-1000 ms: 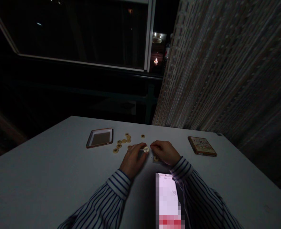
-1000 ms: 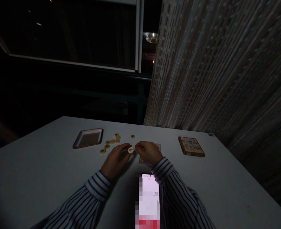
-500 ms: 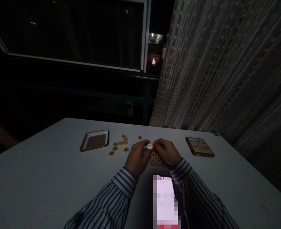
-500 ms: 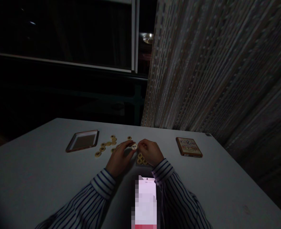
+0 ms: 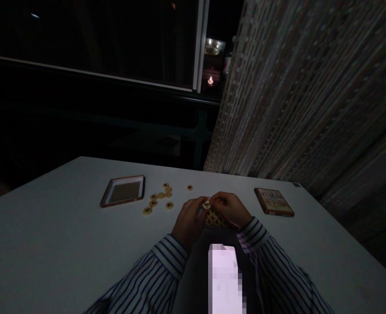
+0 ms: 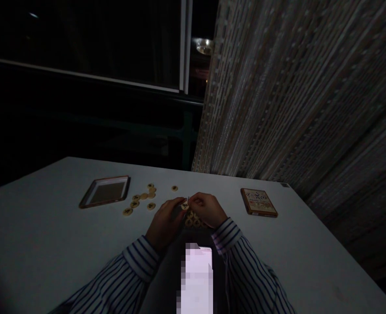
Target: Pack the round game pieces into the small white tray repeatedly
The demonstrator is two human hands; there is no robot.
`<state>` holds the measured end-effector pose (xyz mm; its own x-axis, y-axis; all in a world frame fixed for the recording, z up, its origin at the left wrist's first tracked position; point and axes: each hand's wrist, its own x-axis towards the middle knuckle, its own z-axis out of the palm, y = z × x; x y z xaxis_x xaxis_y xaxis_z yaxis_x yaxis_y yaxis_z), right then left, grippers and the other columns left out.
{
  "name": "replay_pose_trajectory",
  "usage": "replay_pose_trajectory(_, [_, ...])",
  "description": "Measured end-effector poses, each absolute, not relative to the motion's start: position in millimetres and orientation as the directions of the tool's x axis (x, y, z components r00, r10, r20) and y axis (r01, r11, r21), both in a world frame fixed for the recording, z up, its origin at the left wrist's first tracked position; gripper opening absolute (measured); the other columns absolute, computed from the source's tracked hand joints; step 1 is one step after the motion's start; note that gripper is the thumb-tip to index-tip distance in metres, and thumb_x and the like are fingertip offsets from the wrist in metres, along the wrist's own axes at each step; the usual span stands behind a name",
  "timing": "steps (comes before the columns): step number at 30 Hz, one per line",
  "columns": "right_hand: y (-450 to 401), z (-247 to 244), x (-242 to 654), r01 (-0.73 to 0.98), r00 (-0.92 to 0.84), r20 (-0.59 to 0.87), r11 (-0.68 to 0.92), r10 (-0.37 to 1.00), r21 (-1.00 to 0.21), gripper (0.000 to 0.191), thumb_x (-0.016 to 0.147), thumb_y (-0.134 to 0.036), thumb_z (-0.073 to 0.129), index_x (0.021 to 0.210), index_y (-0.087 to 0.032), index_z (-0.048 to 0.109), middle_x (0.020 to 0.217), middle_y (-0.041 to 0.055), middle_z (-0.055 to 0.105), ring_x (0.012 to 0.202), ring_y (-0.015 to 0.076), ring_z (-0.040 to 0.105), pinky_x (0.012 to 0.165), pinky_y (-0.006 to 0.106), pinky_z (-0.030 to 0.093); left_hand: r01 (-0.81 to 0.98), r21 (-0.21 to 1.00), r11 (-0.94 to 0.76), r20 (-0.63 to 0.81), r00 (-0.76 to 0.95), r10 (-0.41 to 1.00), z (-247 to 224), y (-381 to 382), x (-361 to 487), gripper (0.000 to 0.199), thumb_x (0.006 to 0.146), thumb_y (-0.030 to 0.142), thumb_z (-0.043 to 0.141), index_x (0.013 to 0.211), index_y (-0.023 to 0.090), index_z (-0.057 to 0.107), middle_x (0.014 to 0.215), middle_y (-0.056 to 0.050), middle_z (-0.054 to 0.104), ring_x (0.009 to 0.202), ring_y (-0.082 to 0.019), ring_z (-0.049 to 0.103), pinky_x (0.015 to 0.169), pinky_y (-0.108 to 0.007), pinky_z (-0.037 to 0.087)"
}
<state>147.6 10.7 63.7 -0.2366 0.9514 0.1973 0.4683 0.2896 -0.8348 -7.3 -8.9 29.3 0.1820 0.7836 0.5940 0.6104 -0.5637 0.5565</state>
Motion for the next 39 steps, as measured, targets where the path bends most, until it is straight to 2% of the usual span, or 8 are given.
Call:
replay_pose_trajectory(7, [8.7,66.9,148.9,0.349,-0.272,0.138,0.231,0.952,-0.908,0.014,0.068,-0.027,0.055,0.072,-0.015,0.061,0.069,0.0021,0.063,0.065,0.0131,0.059,0.06,0.024,0.046,0.599,0.558,-0.575,0.589,0.203,0.782,26.7,-9.8,-7.6,0.03,0.078,0.023,0.051,0.108,0.019,0.051,0.102,-0.005,0.061,0.096,-0.017,0.054,0.085,-0.031,0.044])
replay_pose_trajectory(11, [6.8,71.6,149.2,0.335,-0.247,0.119,0.2,0.962,-0.921,0.013,0.068,-0.027,0.056,0.072,-0.015,0.06,0.066,0.0013,0.063,0.062,0.012,0.058,0.056,0.023,0.045,0.527,0.667,-0.527,0.559,0.113,0.822,25.0,-12.0,-6.5,0.032,0.075,0.027,0.055,0.106,0.019,0.053,0.101,-0.006,0.062,0.094,-0.018,0.056,0.085,-0.033,0.045])
replay_pose_trajectory(15, [6.3,74.0,148.7,0.324,-0.244,0.147,0.224,0.959,-0.919,0.013,0.068,-0.026,0.056,0.072,-0.015,0.06,0.066,0.0009,0.062,0.061,0.0113,0.057,0.057,0.023,0.045,0.258,0.892,-0.371,0.387,-0.012,0.922,18.8,-12.6,-2.5,0.032,0.07,0.03,0.06,0.1,0.018,0.056,0.092,-0.005,0.065,0.083,-0.017,0.061,0.076,-0.031,0.049])
replay_pose_trajectory(18, [6.0,74.2,148.3,0.313,-0.255,0.147,0.226,0.956,-0.923,0.014,0.068,-0.027,0.056,0.074,-0.015,0.06,0.066,0.001,0.062,0.061,0.0113,0.056,0.058,0.023,0.045,-0.011,0.967,-0.253,0.252,-0.05,0.966,17.1,-13.2,2.0,0.032,0.066,0.03,0.064,0.094,0.016,0.058,0.085,-0.005,0.067,0.077,-0.017,0.063,0.071,-0.029,0.05])
replay_pose_trajectory(21, [6.0,73.4,149.0,0.324,-0.265,0.145,0.23,0.953,-0.918,0.016,0.068,-0.028,0.057,0.075,-0.015,0.061,0.068,0.0018,0.063,0.062,0.0118,0.057,0.059,0.024,0.045,-0.213,0.966,-0.147,0.142,-0.039,0.989,21.2,-14.8,5.1,0.029,0.063,0.028,0.066,0.087,0.014,0.06,0.078,-0.005,0.068,0.072,-0.016,0.063,0.067,-0.027,0.051])
replay_pose_trajectory(25, [6.8,70.7,150.9,0.297,-0.315,0.147,0.244,0.938,-0.923,0.019,0.069,-0.03,0.057,0.081,-0.015,0.062,0.074,0.0034,0.065,0.068,0.0132,0.059,0.062,0.025,0.046,-0.324,0.944,-0.058,0.052,-0.027,0.998,28.5,-16.7,5.0,0.029,0.057,0.025,0.069,0.083,0.013,0.062,0.072,-0.004,0.068,0.068,-0.015,0.063,0.065,-0.024,0.05])
replay_pose_trajectory(34, [6.7,65.8,153.4,0.295,-0.377,0.133,0.255,0.916,-0.921,0.026,0.071,-0.029,0.056,0.093,-0.015,0.061,0.082,0.005,0.065,0.073,0.0137,0.059,0.066,0.026,0.047,-0.344,0.937,-0.053,0.043,-0.038,0.998,26.7,-14.8,3.0,0.028,0.058,0.026,0.069,0.082,0.013,0.065,0.079,-0.006,0.069,0.075,-0.017,0.063,0.073,-0.028,0.049])
replay_pose_trajectory(39, [5.1,67.0,155.0,0.37,-0.416,0.164,0.331,0.894,-0.868,0.028,0.072,-0.028,0.055,0.097,-0.015,0.061,0.082,0.004,0.064,0.072,0.0129,0.059,0.065,0.024,0.047,-0.339,0.939,-0.053,0.044,-0.035,0.998,27.3,-15.0,2.9,0.026,0.058,0.027,0.068,0.081,0.014,0.065,0.08,-0.005,0.069,0.076,-0.017,0.063,0.074,-0.028,0.05])
